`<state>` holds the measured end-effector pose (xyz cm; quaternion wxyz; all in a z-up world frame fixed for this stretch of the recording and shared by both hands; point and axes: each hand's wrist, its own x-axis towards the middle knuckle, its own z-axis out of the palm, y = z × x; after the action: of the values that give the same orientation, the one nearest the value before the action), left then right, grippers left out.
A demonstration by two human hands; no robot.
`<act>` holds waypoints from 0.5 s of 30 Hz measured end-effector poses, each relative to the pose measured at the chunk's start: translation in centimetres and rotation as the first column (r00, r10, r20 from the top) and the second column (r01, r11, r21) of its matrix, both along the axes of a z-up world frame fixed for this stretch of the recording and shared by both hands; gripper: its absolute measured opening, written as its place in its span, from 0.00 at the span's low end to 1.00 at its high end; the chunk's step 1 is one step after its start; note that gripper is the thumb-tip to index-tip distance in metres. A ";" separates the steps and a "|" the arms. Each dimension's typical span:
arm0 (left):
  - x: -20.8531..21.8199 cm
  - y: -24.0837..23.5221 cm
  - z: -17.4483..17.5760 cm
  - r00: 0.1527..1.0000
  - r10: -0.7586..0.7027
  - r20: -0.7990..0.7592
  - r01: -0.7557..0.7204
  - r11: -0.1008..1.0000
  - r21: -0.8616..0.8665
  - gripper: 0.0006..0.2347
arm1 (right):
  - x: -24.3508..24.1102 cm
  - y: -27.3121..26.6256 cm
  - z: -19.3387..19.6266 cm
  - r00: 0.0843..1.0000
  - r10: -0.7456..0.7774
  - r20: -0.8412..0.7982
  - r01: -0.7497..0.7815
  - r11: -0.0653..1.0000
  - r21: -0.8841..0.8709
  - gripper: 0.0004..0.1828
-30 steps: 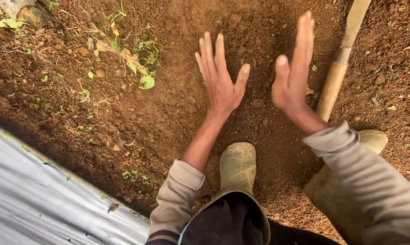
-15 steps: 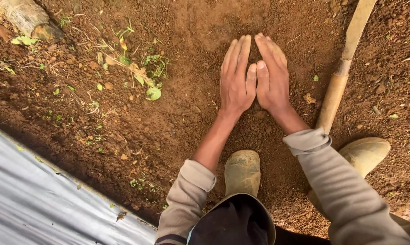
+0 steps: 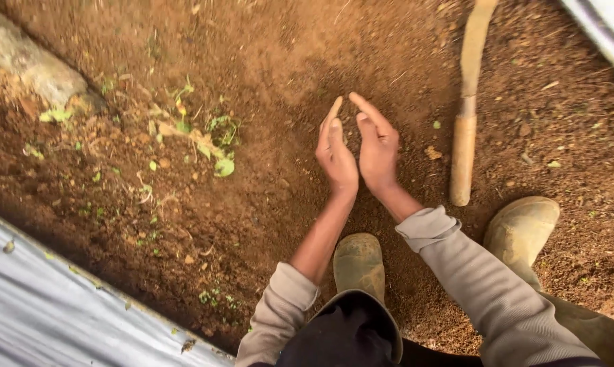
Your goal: Using a hand scythe to loosen soil and remove weeds, then scooping soil into planting holes in plastic mulch.
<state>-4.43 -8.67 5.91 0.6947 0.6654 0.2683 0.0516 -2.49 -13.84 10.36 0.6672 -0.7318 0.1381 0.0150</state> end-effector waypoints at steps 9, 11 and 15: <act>4.8 -0.4 6.8 0.991 0.103 0.088 -0.109 0.992 0.062 0.16 | 3.9 0.0 5.7 0.980 -0.188 -0.062 0.198 0.931 0.308 0.20; 6.5 -1.2 9.8 0.992 0.076 0.106 -0.082 0.995 0.061 0.16 | 5.6 -0.8 7.6 0.981 -0.195 -0.017 0.191 0.933 0.306 0.19; 9.6 -3.5 16.7 0.993 0.049 0.108 -0.057 0.996 0.069 0.17 | 8.2 -3.7 14.1 0.987 -0.154 -0.034 0.157 0.953 0.257 0.20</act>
<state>5.13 -12.14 22.65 0.6820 0.6789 0.2467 0.1149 5.67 -17.55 24.46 0.7554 -0.6249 0.1966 -0.0149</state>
